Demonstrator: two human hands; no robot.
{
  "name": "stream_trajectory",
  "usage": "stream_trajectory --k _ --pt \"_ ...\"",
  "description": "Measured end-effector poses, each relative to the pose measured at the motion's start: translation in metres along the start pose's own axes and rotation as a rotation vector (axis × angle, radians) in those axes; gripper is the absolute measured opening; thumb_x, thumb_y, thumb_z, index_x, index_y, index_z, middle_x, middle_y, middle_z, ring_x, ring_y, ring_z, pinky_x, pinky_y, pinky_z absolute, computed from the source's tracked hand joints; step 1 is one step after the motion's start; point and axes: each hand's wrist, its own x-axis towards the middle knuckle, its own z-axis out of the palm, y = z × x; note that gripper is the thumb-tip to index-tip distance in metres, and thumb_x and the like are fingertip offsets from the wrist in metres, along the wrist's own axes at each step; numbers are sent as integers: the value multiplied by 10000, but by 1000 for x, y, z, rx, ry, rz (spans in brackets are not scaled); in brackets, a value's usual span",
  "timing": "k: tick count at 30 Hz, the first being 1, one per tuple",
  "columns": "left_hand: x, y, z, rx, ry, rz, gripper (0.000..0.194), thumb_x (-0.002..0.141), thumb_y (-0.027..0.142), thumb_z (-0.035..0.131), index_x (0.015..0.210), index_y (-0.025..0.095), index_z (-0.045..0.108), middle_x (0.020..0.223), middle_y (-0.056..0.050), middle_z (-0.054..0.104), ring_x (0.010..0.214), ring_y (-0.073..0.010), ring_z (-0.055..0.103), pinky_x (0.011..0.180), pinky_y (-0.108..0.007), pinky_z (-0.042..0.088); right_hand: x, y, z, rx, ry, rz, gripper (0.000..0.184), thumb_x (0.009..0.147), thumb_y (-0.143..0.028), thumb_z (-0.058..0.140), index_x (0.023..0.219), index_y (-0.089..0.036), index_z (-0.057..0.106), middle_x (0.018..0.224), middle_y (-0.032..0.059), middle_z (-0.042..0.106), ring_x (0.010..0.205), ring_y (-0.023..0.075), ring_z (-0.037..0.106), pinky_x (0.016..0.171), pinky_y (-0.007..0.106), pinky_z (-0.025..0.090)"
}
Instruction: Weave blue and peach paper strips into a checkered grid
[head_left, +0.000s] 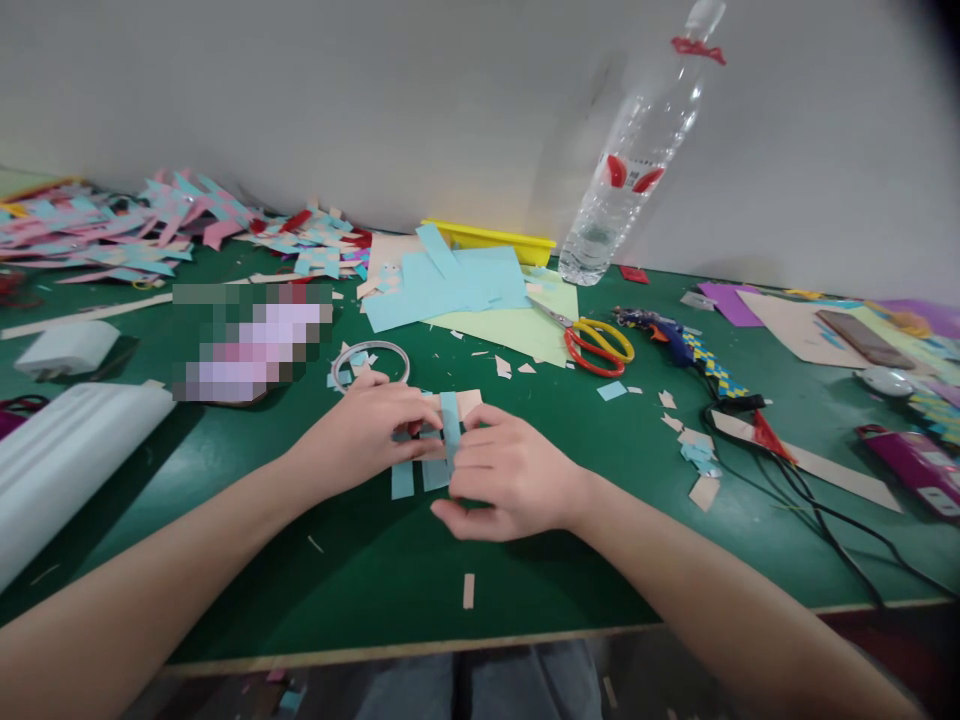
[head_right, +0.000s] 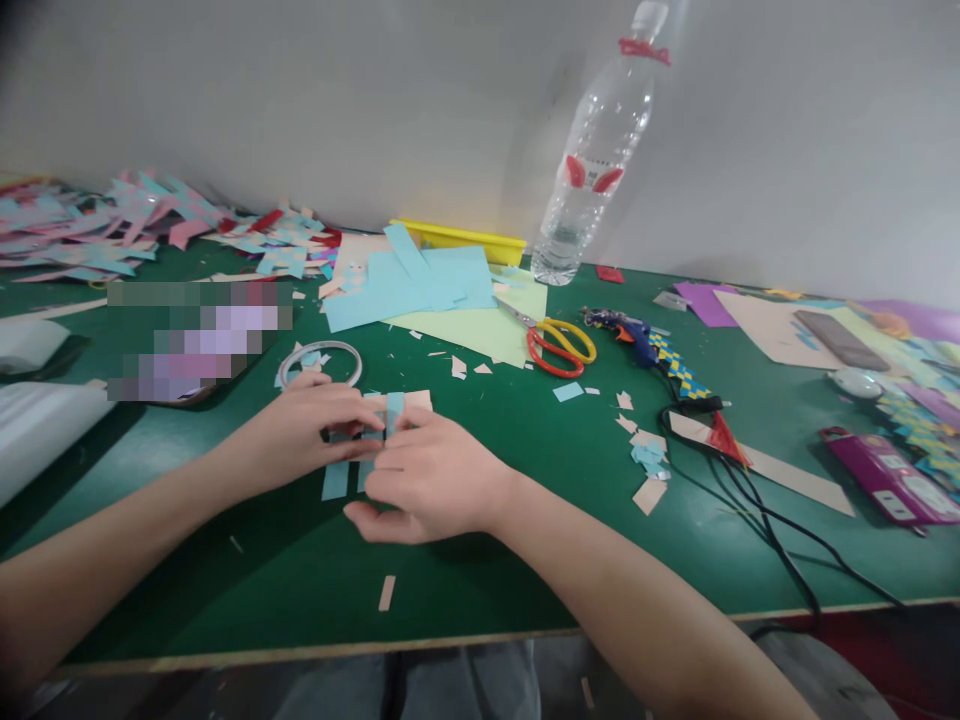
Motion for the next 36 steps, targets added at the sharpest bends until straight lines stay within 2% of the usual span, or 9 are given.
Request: stream_trajectory --k 3,7,9,12,17,20,24,31,36 --pt "1 -1 1 -14 -9 -19 281 905 505 602 876 240 692 730 36 660 647 -147 564 763 -353 297 -2 7 -2 -42 104 96 387 931 -245 479 551 -194 535 512 -44 561 517 93 436 738 295 387" --pt "-1 -3 0 -13 7 -19 362 956 540 502 900 238 695 728 28 658 667 -159 585 757 -352 316 -6 17 -3 -131 100 222 354 943 -223 467 605 -194 566 547 -21 584 555 113 487 791 327 393" --pt "-2 -4 -3 -1 67 -43 405 992 528 428 949 226 694 772 6 669 756 -184 614 784 -358 346 -7 22 -4 -112 93 279 273 938 -216 478 710 -184 623 645 4 651 627 132 552 820 339 406" --pt "-4 -4 -7 33 158 -71 433 1006 514 390 964 202 688 922 -47 697 923 -226 626 822 -362 404 -9 27 -7 -22 48 320 179 935 -270 521 923 -166 666 900 62 725 852 185 636 862 355 431" --pt "-8 -3 -10 107 190 -129 431 1008 508 377 990 193 671 1039 -80 693 995 -245 633 808 -356 478 -11 28 -8 91 -77 257 294 925 -401 581 1079 -162 656 1129 96 705 1090 230 610 1017 406 402" --pt "-11 -5 -10 162 198 -155 425 1010 496 363 986 200 667 1065 -88 697 995 -259 641 828 -388 489 -10 24 -7 115 -154 238 337 923 -446 581 1126 -184 643 1201 81 695 1190 235 572 1147 460 275" --pt "-11 -11 -8 151 162 -177 353 995 436 413 1018 201 674 1085 -100 704 1034 -280 628 884 -435 476 -7 17 -5 140 -244 202 408 920 -492 579 1180 -180 619 1237 73 686 1268 230 526 1205 484 152" --pt "-9 -17 -2 90 101 -125 381 1001 448 406 1141 205 664 1161 -86 710 1114 -279 601 957 -449 435 -5 14 -1 116 -268 163 396 934 -500 560 1158 -180 625 1233 76 681 1202 232 536 1141 449 261" --pt "-8 -12 -5 79 38 -111 378 1011 465 390 1075 221 671 1102 -58 727 1042 -254 628 922 -425 404 -4 14 -3 125 -276 165 361 936 -473 567 1139 -178 623 1226 70 673 1199 220 535 1149 450 251"
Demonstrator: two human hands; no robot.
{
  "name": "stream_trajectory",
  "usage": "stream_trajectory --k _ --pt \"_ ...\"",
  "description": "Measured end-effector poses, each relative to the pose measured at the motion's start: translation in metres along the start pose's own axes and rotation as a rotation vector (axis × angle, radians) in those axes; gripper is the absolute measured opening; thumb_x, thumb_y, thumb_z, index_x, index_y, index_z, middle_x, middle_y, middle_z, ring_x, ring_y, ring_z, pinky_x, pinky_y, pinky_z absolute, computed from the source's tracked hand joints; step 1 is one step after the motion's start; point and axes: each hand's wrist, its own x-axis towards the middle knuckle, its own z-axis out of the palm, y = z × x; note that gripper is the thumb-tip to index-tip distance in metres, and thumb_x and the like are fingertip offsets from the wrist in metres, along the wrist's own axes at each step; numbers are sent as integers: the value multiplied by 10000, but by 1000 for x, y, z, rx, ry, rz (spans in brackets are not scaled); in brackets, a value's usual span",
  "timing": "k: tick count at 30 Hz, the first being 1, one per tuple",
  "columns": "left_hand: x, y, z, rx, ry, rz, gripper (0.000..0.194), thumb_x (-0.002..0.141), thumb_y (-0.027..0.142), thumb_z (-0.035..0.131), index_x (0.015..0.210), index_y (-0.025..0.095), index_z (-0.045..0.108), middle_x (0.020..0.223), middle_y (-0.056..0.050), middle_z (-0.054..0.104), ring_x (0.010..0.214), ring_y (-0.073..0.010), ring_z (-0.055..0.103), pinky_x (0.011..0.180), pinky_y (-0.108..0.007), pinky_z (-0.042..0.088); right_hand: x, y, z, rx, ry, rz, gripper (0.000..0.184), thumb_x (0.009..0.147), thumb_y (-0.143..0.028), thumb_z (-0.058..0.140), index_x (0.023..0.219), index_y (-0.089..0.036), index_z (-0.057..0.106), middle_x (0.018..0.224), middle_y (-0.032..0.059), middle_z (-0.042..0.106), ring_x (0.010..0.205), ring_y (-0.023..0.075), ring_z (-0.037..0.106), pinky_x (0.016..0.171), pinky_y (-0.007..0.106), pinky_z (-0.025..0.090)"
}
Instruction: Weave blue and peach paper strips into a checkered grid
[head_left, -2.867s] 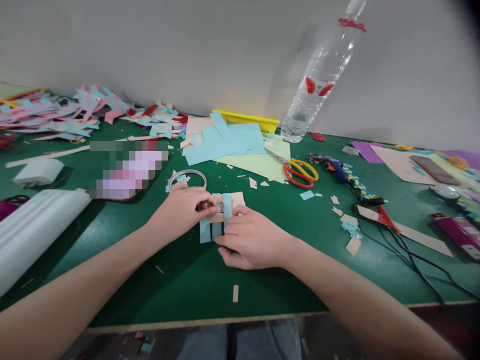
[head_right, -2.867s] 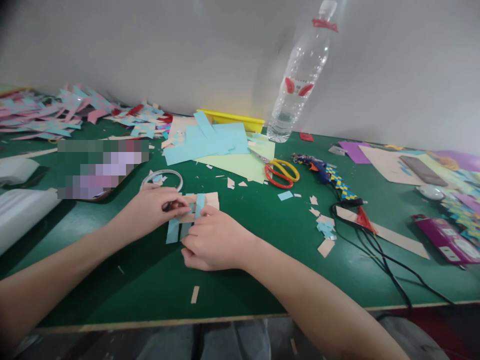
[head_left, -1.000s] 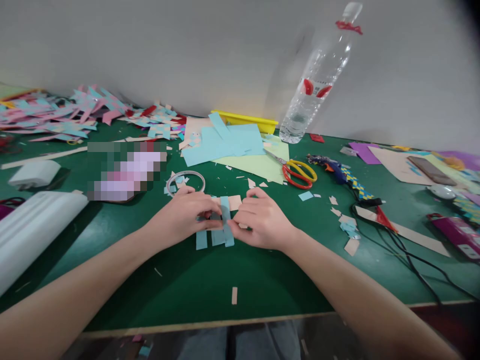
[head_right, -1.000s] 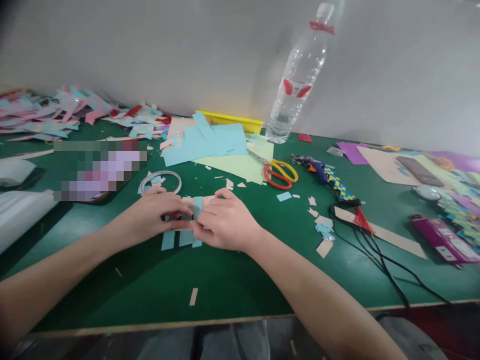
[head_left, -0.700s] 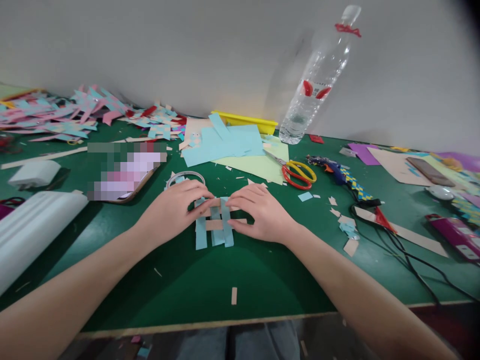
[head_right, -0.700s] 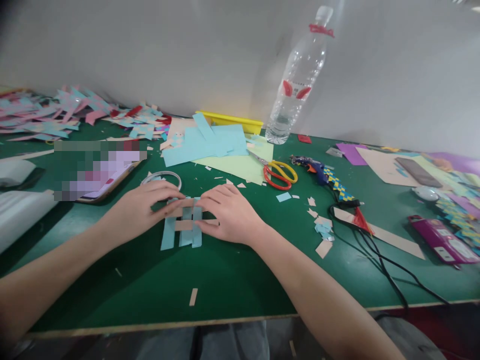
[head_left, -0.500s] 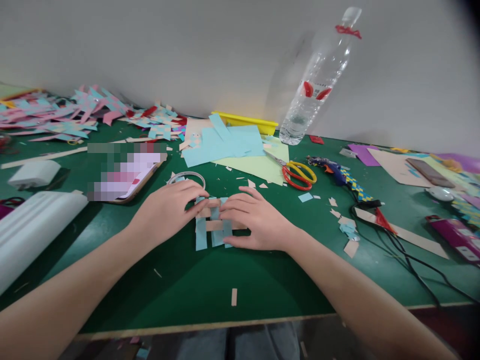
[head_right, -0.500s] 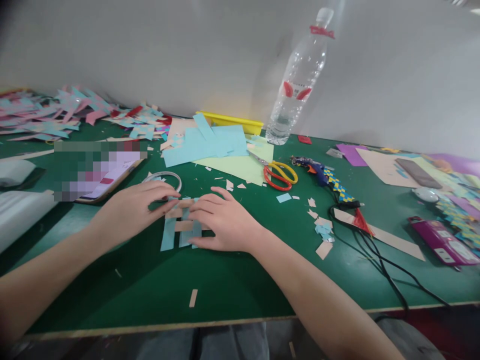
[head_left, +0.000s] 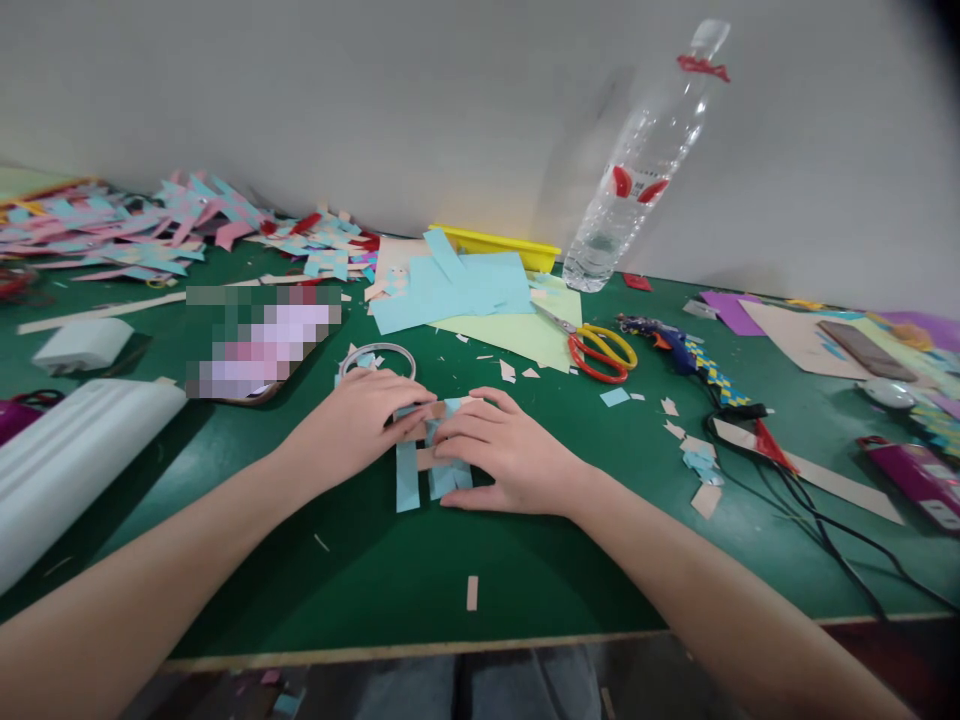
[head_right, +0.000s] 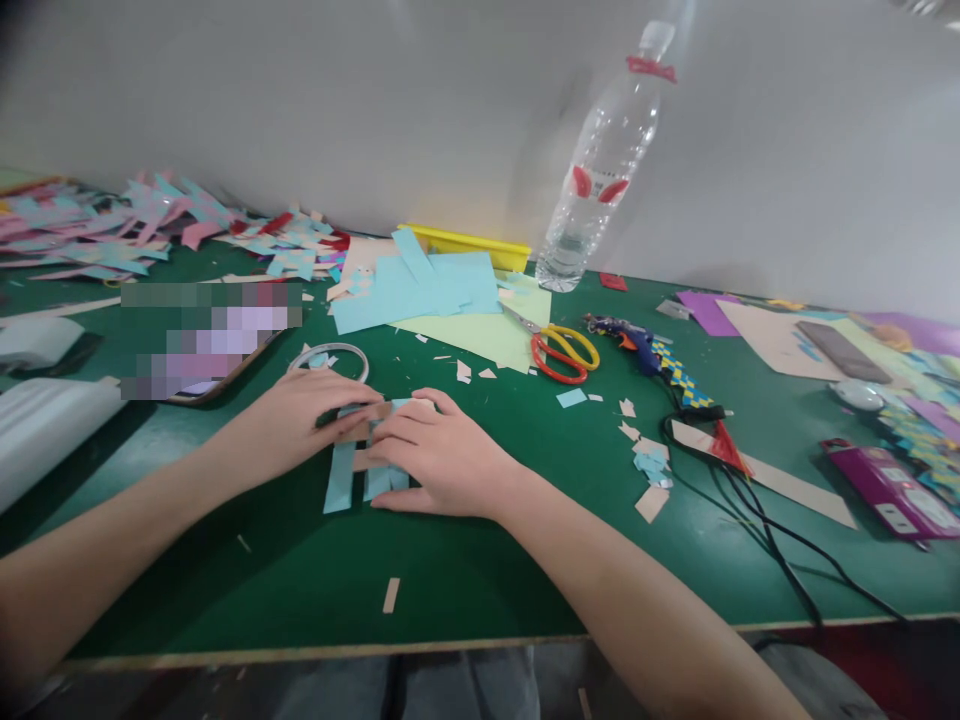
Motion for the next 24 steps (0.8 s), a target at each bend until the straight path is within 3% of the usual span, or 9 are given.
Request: stream_trajectory --k 6,9,12,15,18,24 --pt "1 3 -3 -21 0 -49 377 1016 471 377 1082 242 668 1136 -42 709 1080 -252 620 899 -404 382 -7 13 -14 52 -19 34 322 920 -373 596 1182 -186 611 1305 90 632 1259 234 510 1131 440 290" --pt "1 5 -5 -32 -6 -74 404 1004 496 382 1068 237 685 1026 -50 730 948 -248 646 877 -416 394 -12 20 -21 73 -5 85 345 868 -302 624 1195 -194 611 1346 105 597 1269 256 499 1121 462 299" --pt "1 6 -7 -28 -9 -93 422 988 524 407 1054 224 696 894 -52 728 830 -241 644 851 -424 416 -14 22 -27 141 47 136 307 865 -242 588 1166 -189 610 1279 96 636 1214 227 545 1070 409 352" --pt "0 4 -11 -55 6 -101 442 958 569 459 1082 218 697 940 -66 726 876 -251 645 809 -393 454 -12 16 -29 136 132 209 226 910 -332 567 1054 -174 641 1021 74 711 971 197 629 906 359 410" --pt "-1 1 -15 -119 -9 -138 557 857 675 558 1177 235 676 1090 -78 712 932 -264 650 779 -363 492 -9 7 -26 55 118 189 310 909 -467 594 885 -168 670 800 32 704 756 162 616 789 335 371" --pt "-4 -7 -20 -134 -132 -197 795 620 751 731 1255 279 649 1137 -62 705 952 -291 660 799 -379 528 -7 1 -17 -105 -7 97 443 883 -581 598 822 -150 685 700 23 682 682 163 594 707 332 306"
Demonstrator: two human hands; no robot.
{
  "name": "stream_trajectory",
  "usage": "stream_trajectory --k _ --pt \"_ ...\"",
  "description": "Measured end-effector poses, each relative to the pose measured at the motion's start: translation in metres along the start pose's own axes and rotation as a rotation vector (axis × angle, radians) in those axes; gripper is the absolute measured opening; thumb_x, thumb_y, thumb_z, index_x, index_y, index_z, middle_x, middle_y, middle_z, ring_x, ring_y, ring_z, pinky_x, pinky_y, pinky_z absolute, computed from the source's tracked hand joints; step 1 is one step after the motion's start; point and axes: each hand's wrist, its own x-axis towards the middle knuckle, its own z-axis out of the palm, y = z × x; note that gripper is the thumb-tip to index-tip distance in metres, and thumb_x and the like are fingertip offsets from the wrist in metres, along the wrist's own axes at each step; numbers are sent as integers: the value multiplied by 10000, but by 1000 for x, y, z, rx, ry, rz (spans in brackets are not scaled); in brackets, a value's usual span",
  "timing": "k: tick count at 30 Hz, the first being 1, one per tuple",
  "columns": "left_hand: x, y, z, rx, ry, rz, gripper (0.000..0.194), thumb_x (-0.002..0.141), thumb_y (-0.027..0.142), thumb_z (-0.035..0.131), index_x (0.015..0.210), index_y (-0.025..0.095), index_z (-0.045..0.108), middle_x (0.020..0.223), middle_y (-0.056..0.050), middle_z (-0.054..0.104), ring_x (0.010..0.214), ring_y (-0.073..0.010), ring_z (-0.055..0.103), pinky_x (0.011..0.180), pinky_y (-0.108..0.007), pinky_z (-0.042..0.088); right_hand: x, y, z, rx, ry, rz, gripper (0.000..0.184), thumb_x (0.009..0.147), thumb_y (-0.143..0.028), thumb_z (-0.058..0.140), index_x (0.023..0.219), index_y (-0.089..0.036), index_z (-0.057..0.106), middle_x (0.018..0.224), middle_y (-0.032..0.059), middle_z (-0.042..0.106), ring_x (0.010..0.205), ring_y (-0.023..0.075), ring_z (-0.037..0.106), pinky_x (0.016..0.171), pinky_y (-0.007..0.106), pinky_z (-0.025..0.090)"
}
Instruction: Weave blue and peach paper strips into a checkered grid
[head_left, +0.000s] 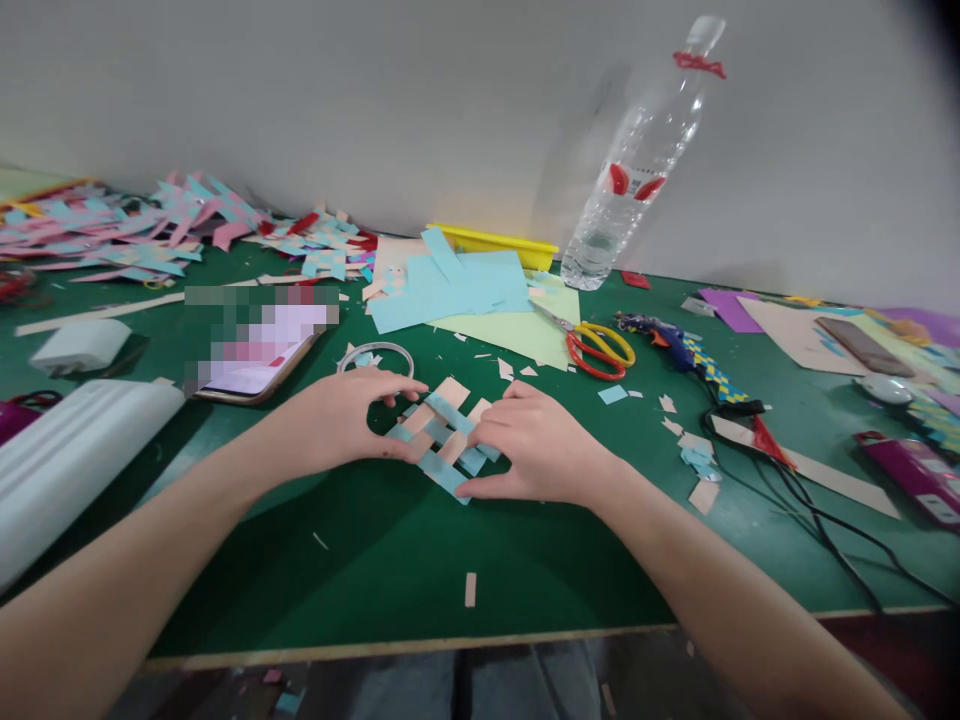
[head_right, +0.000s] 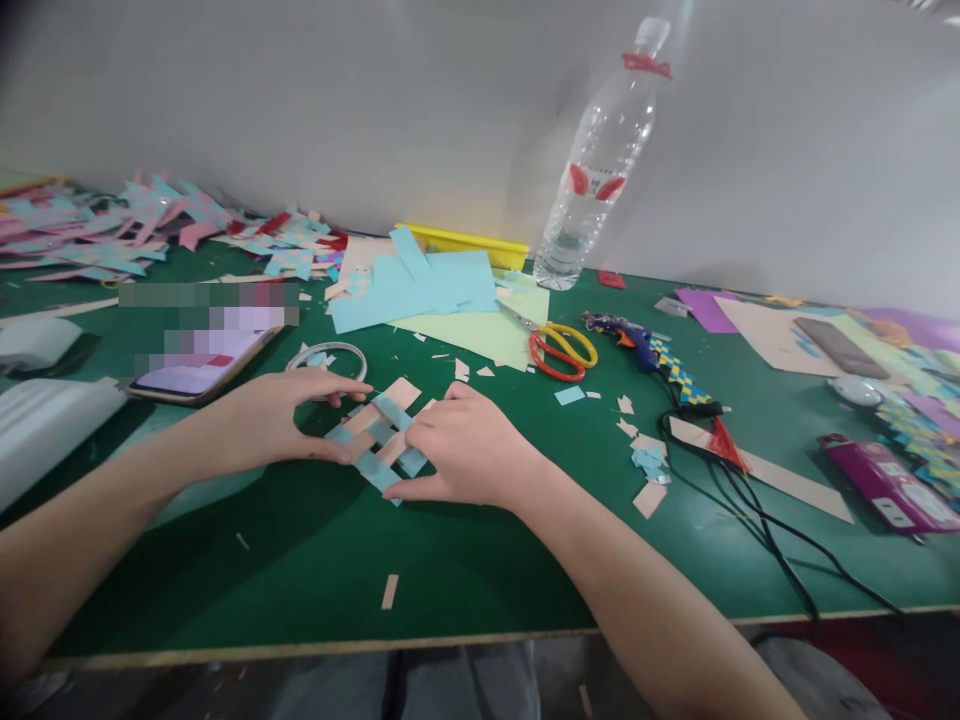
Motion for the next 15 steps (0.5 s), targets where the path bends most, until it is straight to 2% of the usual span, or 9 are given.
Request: stream_trajectory --k 3,5,8,10,13,15 --pt "-1 -3 -2 13 -44 30 836 573 713 786 1278 291 630 1169 -65 697 1003 -310 651 817 -383 532 1 -2 3 -10 29 14 501 870 -635 579 871 -144 684 761 46 691 729 181 607 734 338 316" --pt "-1 -4 -2 19 -50 44 807 589 675 800 1281 299 622 1167 -62 698 1002 -305 653 809 -374 535 2 -5 5 -7 41 30 526 861 -660 570 870 -144 675 790 64 691 773 196 616 747 344 323" --pt "-1 -5 -2 22 -38 73 733 627 637 798 1256 302 629 1126 -56 712 977 -294 661 803 -371 536 5 -12 7 14 37 137 556 863 -689 536 809 -147 646 781 70 675 768 198 612 719 340 348" --pt "-1 -5 -1 14 -25 82 711 639 632 793 1248 302 631 1118 -56 715 975 -291 661 808 -375 537 5 -14 7 38 59 228 574 856 -708 523 852 -145 638 832 80 680 800 207 614 720 340 387" --pt "-2 -4 0 -7 -28 73 703 655 640 780 1247 290 634 1114 -59 715 971 -289 662 811 -383 541 5 -13 7 68 119 275 626 835 -699 564 1103 -135 611 1111 133 680 1056 267 608 895 398 435" --pt "-2 -2 0 -8 -43 70 703 663 646 772 1249 283 637 1116 -62 714 978 -294 661 829 -394 539 4 -12 9 91 125 296 706 817 -682 605 1258 -134 545 1292 155 621 1230 298 543 1068 469 360"
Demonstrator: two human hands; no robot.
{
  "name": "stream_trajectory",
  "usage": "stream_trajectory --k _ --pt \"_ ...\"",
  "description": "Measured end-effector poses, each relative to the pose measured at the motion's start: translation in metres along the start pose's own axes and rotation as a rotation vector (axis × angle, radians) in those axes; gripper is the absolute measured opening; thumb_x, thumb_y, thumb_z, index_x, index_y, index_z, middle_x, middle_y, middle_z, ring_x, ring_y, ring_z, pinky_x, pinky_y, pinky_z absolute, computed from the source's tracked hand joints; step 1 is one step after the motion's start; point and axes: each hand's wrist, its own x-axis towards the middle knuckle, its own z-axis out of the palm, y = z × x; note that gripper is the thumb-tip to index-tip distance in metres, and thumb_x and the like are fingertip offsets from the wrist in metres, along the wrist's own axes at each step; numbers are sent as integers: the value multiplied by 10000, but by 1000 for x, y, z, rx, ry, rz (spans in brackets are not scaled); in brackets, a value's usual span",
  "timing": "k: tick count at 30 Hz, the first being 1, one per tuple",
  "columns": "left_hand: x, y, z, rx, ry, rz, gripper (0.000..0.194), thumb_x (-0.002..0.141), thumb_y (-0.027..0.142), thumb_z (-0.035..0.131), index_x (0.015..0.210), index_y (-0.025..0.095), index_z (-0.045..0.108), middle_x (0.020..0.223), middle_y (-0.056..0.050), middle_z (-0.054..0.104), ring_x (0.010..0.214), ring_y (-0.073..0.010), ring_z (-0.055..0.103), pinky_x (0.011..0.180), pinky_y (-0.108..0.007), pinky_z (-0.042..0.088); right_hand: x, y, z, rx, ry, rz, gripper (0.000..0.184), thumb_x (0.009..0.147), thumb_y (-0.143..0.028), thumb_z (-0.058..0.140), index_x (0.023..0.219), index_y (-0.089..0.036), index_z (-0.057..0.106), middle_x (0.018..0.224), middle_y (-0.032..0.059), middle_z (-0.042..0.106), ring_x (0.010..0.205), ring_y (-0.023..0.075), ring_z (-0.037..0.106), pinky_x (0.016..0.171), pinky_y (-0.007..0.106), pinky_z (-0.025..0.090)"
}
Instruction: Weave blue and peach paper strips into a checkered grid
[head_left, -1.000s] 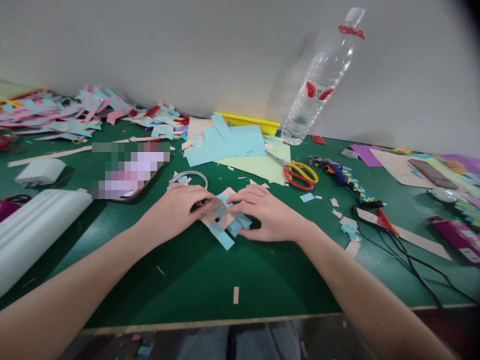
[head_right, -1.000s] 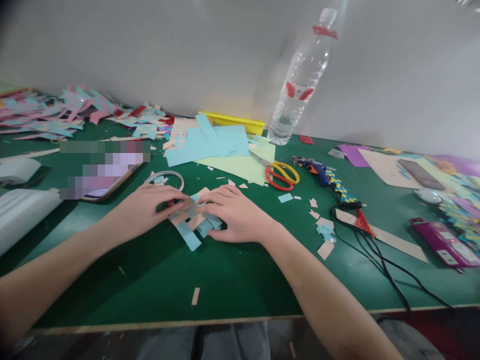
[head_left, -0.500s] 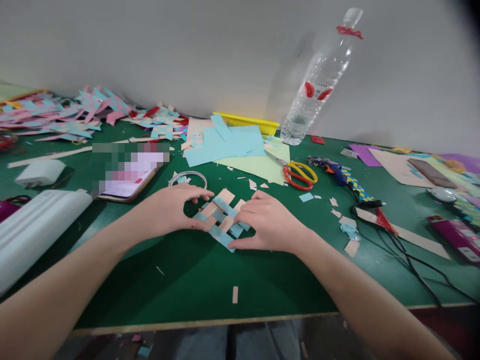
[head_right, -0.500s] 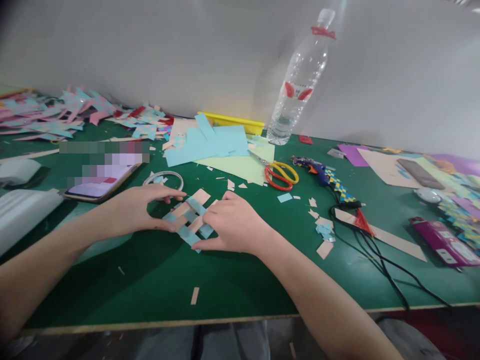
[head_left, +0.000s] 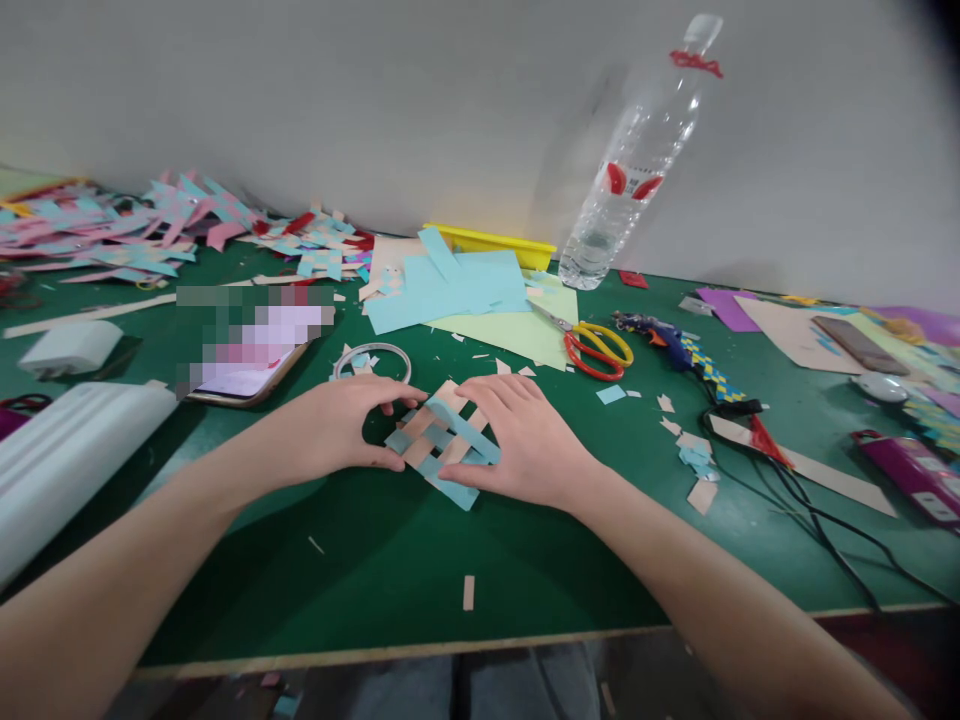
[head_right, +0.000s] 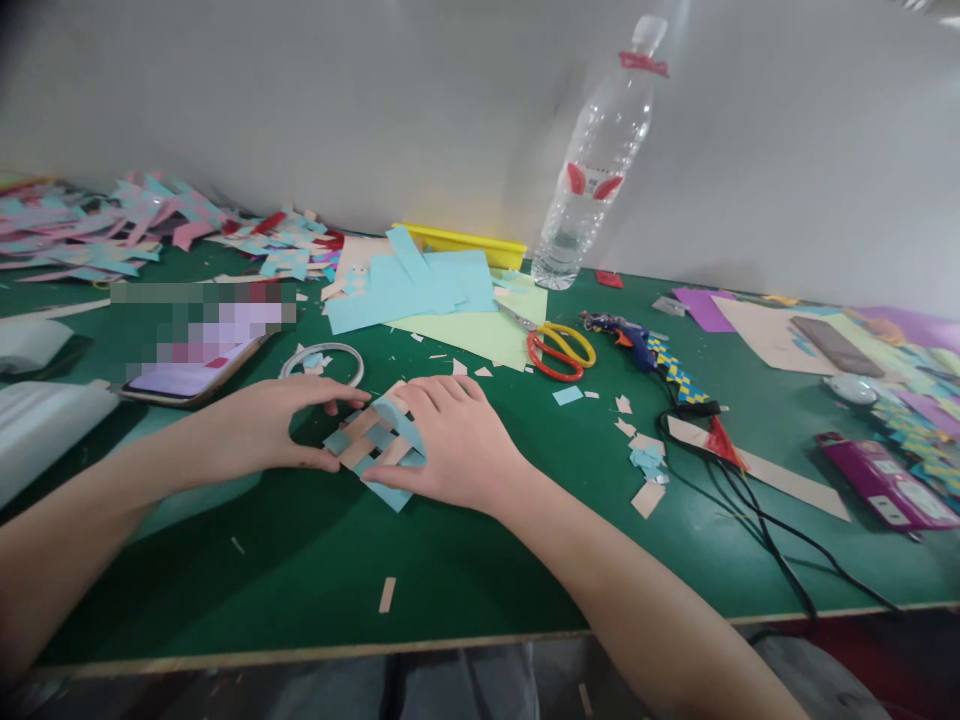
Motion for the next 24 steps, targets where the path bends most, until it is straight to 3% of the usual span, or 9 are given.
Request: stream_trajectory --k 3,10,24 --pt "0 5 -1 15 -16 6 730 674 668 755 1279 282 622 1163 -69 703 1019 -306 652 875 -411 525 -2 0 8 46 -64 71 824 789 -686 633 1375 -132 464 1420 157 544 1358 315 453 1182 538 233" --pt "0 4 -1 37 -57 11 732 704 627 760 1338 316 568 1211 -68 681 1074 -307 631 913 -418 506 -4 -13 22 80 -179 134 1054 795 -791 503 1526 -71 263 1602 179 275 1499 326 228 1232 541 178" --pt "-2 15 -5 -137 -132 -77 796 725 617 732 1422 323 483 1275 -41 663 1125 -288 624 953 -395 507 1 -17 20 104 -233 175 1077 781 -677 635 1537 -32 222 1612 211 207 1512 328 177 1220 517 265"
